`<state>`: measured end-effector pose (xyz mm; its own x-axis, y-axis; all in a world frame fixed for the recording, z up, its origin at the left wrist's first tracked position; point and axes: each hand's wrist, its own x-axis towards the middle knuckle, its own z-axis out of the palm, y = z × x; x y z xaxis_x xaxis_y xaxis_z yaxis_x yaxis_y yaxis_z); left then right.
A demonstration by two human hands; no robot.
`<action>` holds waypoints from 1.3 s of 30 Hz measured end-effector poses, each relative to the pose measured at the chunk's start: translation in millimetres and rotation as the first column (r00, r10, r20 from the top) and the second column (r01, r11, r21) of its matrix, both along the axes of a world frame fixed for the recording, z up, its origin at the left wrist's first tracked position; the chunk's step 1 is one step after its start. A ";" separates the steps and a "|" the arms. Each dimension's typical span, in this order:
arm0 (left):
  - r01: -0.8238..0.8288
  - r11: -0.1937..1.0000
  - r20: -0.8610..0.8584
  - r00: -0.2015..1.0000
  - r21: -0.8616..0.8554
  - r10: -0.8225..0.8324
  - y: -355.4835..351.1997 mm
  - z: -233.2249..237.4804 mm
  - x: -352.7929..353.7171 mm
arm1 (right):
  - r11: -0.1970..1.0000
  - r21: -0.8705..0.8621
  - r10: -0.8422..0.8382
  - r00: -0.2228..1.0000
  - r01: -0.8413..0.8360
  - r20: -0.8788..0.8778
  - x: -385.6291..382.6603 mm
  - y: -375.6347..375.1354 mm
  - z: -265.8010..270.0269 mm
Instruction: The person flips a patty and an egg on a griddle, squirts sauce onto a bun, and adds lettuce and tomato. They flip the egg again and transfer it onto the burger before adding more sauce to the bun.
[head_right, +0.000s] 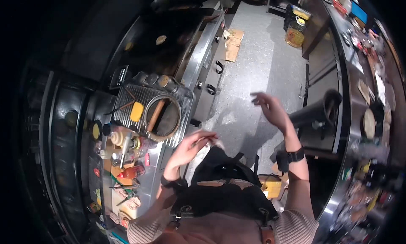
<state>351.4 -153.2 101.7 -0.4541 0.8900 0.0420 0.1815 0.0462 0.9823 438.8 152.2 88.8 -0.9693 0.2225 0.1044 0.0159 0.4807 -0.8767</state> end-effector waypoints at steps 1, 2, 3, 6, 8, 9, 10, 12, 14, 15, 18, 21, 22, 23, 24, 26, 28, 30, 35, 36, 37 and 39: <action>0.091 0.995 -0.177 0.981 0.048 -0.081 44.1 30.2 -20.9 | 1.000 0.027 0.014 0.998 -0.012 -0.058 -33.8 30.7 -8.3; 0.164 0.969 -0.155 0.978 0.185 -0.136 87.1 65.5 -36.6 | 0.999 0.030 0.017 0.999 -0.015 -0.048 -72.0 62.6 -17.2; 0.264 0.924 -0.219 0.954 0.278 -0.207 130.3 96.9 -52.5 | 1.000 -0.003 0.017 0.998 -0.017 -0.055 -111.3 90.5 -20.8; 0.377 0.850 -0.378 0.896 0.369 -0.234 217.0 152.3 -109.5 | 0.994 -0.093 0.060 0.998 -0.061 -0.015 -211.1 143.3 13.5; 0.343 0.858 -0.253 0.932 0.382 -0.260 265.3 180.3 -159.7 | 0.992 -0.057 0.111 0.994 -0.111 -0.004 -256.0 188.1 28.8; 0.307 0.892 -0.157 0.950 0.333 -0.269 284.1 197.7 -191.3 | 0.995 -0.059 0.083 0.996 -0.081 0.026 -270.7 213.9 37.2; 0.274 0.922 -0.064 0.961 0.274 -0.267 301.6 212.7 -224.1 | 0.997 -0.062 0.057 0.997 -0.054 0.049 -283.0 238.3 42.8; 0.148 0.943 0.100 0.978 0.298 -0.185 346.0 193.6 -293.6 | 0.993 -0.098 -0.062 0.992 0.073 0.112 -296.6 302.0 39.1; -0.041 0.873 0.211 0.975 0.486 -0.071 401.3 134.5 -376.0 | 0.974 -0.173 -0.132 0.986 0.148 0.103 -299.1 368.3 35.2; -0.339 0.884 0.587 0.804 0.321 0.095 442.7 100.1 -433.8 | 0.974 -0.094 -0.192 0.972 0.205 0.134 -299.0 401.8 35.4; -0.682 0.707 0.934 0.102 -0.186 0.343 544.7 -71.3 -638.7 | 0.941 -0.087 -0.302 0.927 0.328 0.221 -304.9 507.4 15.9; -0.731 0.556 0.912 -0.244 -0.396 0.329 588.6 -192.3 -785.2 | 0.894 -0.116 -0.388 0.877 0.433 0.282 -328.3 599.1 -3.6; -0.753 0.504 0.902 -0.293 -0.422 0.317 596.0 -216.7 -815.9 | 0.879 -0.120 -0.401 0.851 0.462 0.340 -342.1 630.1 -7.5; -0.775 0.459 0.898 -0.330 -0.434 0.291 600.1 -234.9 -842.8 | 0.883 -0.132 -0.383 0.854 0.451 0.353 -358.2 663.7 -14.7; -0.792 0.421 0.896 -0.375 -0.442 0.236 602.9 -242.6 -864.4 | 0.875 -0.189 -0.370 0.867 0.446 0.335 -375.7 693.8 -23.7; -0.831 0.350 0.895 -0.443 -0.432 0.053 598.4 -241.7 -893.3 | 0.863 -0.240 -0.340 0.863 0.444 0.374 -421.6 749.6 -28.8; -0.865 0.328 0.863 -0.459 -0.380 -0.210 586.1 -214.9 -900.4 | 0.870 -0.258 -0.268 0.844 0.419 0.465 -485.6 788.8 -20.7; -0.941 0.222 0.953 -0.284 -0.257 -0.101 577.9 -204.9 -914.3 | 0.938 -0.247 -0.117 0.894 0.243 0.433 -557.2 812.2 -14.3; -0.970 0.244 0.958 -0.074 -0.004 -0.277 532.8 -247.4 -966.2 | 0.966 -0.095 0.260 0.896 -0.242 0.361 -751.1 785.6 18.1; -0.972 0.228 0.968 -0.004 0.055 -0.250 544.7 -228.9 -943.7 | 0.948 -0.084 0.317 0.881 -0.308 0.352 -781.9 763.2 35.2; -0.980 0.197 0.995 -0.018 0.001 -0.094 562.2 -207.5 -909.0 | 0.909 -0.071 0.412 0.863 -0.410 0.294 -808.2 744.1 50.0; -0.982 0.177 0.997 -0.049 -0.059 0.057 576.6 -192.2 -870.0 | 0.831 -0.138 0.555 0.784 -0.539 0.278 -858.5 721.2 61.1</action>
<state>-518.7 423.4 -90.6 -0.8595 0.0904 -0.5031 -0.2311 -0.9466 0.2248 -419.7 873.4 149.9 -0.9121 -0.3575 -0.2008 0.0228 0.4446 -0.8954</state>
